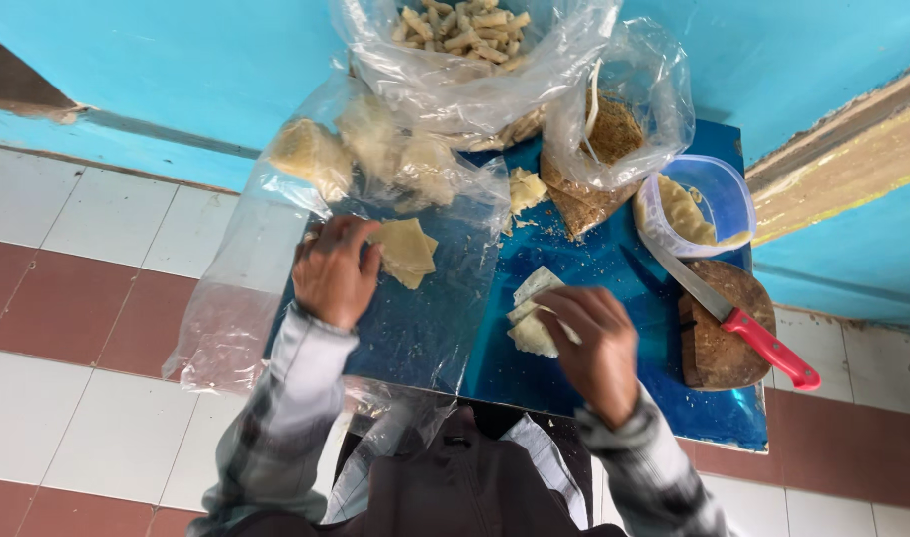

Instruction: The person folds triangular dough pieces around a portion of filling by hand, pinching the edges closed, and places the finished filled pastries into a plastic container. They repeat this cycle for successive dough pieces on a plastic-covered board, with a knife and a bag of already folded pastries nearby.

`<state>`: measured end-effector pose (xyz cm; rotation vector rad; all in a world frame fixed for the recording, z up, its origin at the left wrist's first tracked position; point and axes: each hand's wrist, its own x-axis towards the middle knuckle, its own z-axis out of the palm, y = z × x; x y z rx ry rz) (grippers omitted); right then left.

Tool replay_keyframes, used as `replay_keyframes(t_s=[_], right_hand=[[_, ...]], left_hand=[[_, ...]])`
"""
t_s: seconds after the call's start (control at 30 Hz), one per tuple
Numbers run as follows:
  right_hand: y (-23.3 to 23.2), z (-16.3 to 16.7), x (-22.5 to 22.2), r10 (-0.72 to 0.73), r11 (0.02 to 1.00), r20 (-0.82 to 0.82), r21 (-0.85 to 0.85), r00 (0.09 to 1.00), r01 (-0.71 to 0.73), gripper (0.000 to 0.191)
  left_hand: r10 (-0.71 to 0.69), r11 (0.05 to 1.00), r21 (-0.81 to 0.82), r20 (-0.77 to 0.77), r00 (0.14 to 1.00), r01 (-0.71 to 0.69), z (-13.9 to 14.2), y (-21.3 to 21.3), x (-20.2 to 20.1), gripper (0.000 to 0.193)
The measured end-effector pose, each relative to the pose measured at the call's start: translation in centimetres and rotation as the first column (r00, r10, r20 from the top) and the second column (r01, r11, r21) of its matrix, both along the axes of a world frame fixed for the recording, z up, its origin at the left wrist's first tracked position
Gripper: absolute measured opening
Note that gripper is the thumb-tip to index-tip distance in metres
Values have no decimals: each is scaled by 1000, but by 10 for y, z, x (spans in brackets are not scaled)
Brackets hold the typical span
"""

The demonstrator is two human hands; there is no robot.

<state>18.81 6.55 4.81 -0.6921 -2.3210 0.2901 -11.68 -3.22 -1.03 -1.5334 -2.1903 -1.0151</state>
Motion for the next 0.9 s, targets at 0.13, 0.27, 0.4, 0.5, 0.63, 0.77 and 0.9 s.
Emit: replay_keyframes(t_s=[0.13, 0.27, 0.4, 0.5, 0.63, 0.77, 0.9], right_hand=[[8, -9, -97, 318, 946, 50, -77, 947, -314, 15], [11, -31, -180, 288, 955, 111, -111, 951, -276, 29], [13, -50, -201, 218, 971, 180, -144, 959, -193, 19], [25, -58, -201, 236, 935, 114, -298, 965, -194, 20], [41, -69, -202, 270, 868, 37, -441, 962, -227, 22], [49, -77, -204, 256, 741, -38, -635, 966, -221, 23], [51, -77, -204, 144, 498, -248, -819, 958, -286, 21]], left_hand=[[58, 998, -4, 92, 994, -58, -24, 11, -25, 21], [54, 999, -13, 221, 974, -52, -41, 9, -40, 11], [-33, 998, 60, 379, 925, 11, -46, -1, -53, 9], [0, 1000, 26, 529, 849, -16, -43, -5, -55, 10], [-194, 980, 167, 629, 753, 113, -36, -5, -55, 22], [-87, 996, 56, 590, 803, 67, -32, -1, -50, 46], [-49, 998, -6, 441, 896, 57, -34, 1, -45, 48]])
